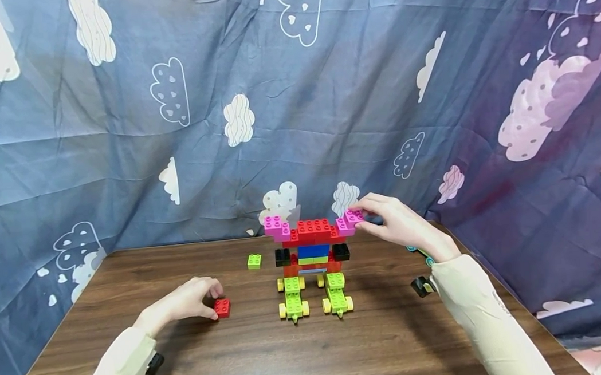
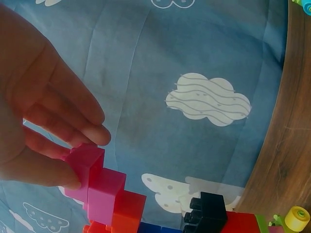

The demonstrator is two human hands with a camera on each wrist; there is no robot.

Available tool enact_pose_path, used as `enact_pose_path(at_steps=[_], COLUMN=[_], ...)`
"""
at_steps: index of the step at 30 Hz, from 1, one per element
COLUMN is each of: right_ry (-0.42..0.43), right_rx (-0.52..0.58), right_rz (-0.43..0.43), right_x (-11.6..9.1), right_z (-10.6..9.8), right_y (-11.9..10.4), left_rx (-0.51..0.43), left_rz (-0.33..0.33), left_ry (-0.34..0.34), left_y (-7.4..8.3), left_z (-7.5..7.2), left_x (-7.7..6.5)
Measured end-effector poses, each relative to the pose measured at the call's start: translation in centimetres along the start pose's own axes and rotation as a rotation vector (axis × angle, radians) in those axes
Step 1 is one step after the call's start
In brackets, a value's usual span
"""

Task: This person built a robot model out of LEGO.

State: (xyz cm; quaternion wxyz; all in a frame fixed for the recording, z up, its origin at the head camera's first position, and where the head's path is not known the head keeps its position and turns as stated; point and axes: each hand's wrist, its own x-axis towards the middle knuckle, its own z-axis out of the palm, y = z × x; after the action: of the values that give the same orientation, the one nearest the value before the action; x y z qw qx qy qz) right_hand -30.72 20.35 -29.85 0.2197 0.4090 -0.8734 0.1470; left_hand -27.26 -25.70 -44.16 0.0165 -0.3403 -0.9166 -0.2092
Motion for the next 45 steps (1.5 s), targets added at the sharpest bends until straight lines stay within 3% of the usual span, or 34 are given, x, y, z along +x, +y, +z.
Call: enact_pose_path(at_steps=[9, 12, 18, 34, 45], right_ry=[0.004, 0.004, -0.001, -0.008, -0.013], right_rx=[-0.004, -0.002, 0.01, 0.02, 0.011], right_rz=[-0.005, -0.007, -0.008, -0.015, -0.003], right_x=[0.1, 0.1, 0.0, 0.0, -0.2], right_z=[-0.1, -0.1, 0.0, -0.1, -0.3], right_y=[-0.2, -0.2, 0.0, 0.3, 0.3], left_rx=[0.038, -0.009, -0.133, -0.083, -0.096], left_rz=[0.029, 0.033, -0.026, -0.091, -0.101], left_ry=[0.042, 0.05, 0.05, 0.257, 0.302], left_y=[-0.3, -0.6, -1.0, 0.8, 3.1], left_z=[0.8, 0.7, 0.0, -4.7, -8.0], left_x=[-0.1, 0.1, 0.4, 1.3, 3.0])
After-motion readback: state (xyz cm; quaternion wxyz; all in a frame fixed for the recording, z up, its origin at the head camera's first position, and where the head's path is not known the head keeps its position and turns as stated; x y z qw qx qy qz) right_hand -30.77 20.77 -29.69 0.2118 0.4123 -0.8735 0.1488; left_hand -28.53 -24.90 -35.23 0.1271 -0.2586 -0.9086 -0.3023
